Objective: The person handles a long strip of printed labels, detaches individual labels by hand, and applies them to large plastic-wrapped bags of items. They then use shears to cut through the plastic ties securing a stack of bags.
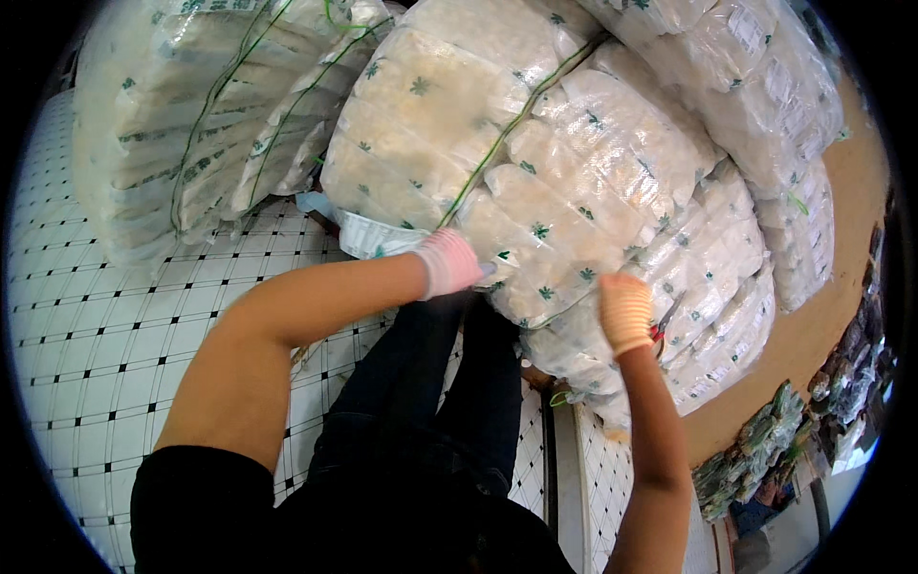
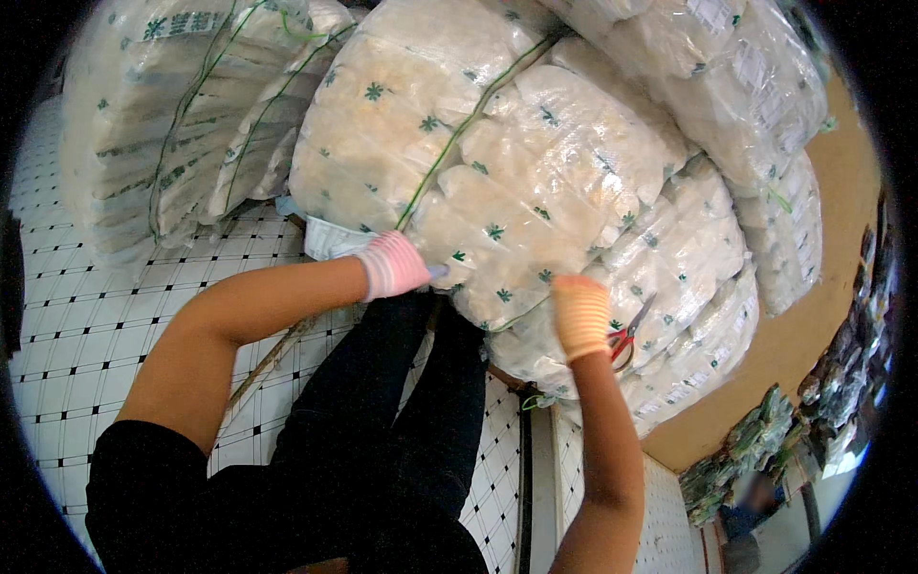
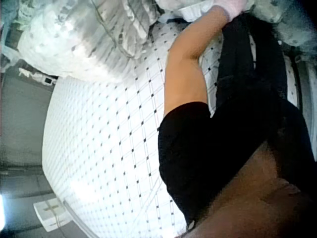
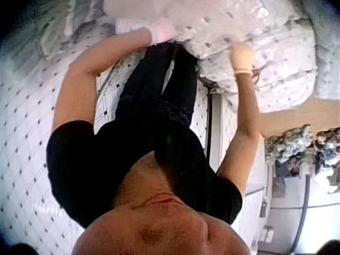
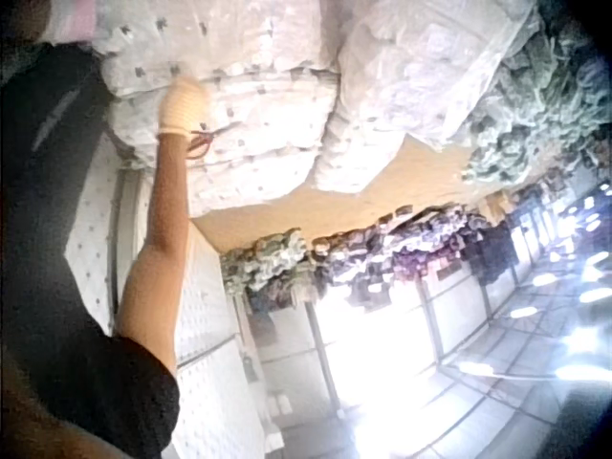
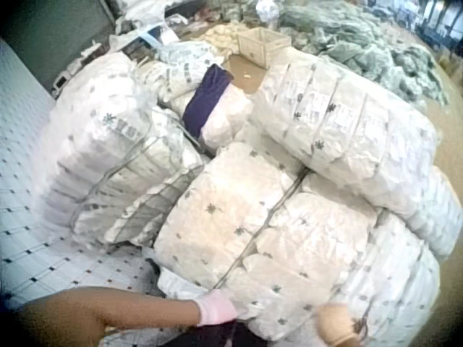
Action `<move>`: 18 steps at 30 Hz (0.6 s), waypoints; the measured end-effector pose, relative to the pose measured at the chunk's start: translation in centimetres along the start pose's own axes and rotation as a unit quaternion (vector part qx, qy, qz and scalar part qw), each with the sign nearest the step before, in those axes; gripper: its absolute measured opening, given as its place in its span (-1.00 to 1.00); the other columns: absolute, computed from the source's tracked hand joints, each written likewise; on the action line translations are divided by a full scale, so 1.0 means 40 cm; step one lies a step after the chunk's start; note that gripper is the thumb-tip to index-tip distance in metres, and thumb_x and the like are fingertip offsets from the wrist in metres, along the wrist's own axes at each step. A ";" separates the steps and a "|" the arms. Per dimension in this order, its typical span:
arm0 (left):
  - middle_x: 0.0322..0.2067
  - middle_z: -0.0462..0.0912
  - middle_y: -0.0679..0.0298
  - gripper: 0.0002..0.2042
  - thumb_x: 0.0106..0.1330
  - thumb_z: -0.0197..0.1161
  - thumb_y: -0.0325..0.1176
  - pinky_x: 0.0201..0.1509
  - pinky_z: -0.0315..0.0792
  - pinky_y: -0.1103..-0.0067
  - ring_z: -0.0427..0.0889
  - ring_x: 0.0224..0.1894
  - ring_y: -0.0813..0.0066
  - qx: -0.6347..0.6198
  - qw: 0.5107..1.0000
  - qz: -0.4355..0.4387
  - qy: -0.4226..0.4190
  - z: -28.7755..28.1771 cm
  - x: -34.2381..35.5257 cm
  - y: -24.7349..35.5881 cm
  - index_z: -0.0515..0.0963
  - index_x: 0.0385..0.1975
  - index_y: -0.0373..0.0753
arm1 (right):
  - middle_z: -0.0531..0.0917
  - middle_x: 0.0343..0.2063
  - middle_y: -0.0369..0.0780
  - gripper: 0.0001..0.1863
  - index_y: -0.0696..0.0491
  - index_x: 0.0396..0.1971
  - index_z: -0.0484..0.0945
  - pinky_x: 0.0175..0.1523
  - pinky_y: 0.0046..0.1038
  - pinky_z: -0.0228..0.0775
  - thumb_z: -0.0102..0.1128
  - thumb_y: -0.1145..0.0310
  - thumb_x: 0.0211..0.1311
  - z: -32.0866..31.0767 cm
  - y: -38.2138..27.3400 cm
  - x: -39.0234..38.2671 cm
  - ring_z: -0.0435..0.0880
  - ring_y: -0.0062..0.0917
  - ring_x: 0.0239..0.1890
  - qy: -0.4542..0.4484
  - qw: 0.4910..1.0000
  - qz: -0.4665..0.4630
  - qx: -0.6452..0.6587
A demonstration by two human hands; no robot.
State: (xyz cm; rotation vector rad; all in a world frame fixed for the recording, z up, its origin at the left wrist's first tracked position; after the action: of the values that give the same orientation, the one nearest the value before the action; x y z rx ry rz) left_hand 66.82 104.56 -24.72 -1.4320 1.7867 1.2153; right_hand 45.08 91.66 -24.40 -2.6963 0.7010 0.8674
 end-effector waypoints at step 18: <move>-0.48 0.58 0.12 -0.84 0.01 0.02 -0.52 -0.46 0.46 0.36 0.58 -0.42 0.21 -0.034 0.994 -0.090 0.059 -0.019 0.093 -0.071 0.53 -0.43 -0.28 | 0.59 -0.42 -0.18 -0.71 0.00 -0.50 0.58 -0.22 -0.45 0.35 0.20 0.14 -0.24 0.002 -0.125 0.142 0.56 -0.39 -0.33 -0.145 0.988 -0.046 -0.001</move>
State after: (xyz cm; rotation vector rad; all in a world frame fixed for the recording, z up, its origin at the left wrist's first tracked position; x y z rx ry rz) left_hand 68.57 102.09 -28.37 -1.6961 1.6640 1.1278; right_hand 51.59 93.87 -27.51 -2.5051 0.5061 1.2011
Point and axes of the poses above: each hand's wrist, its own x-axis towards the middle knuckle, its own z-axis out of the palm, y = z × x, the point moved 2 cm from there along x, towards the middle knuckle
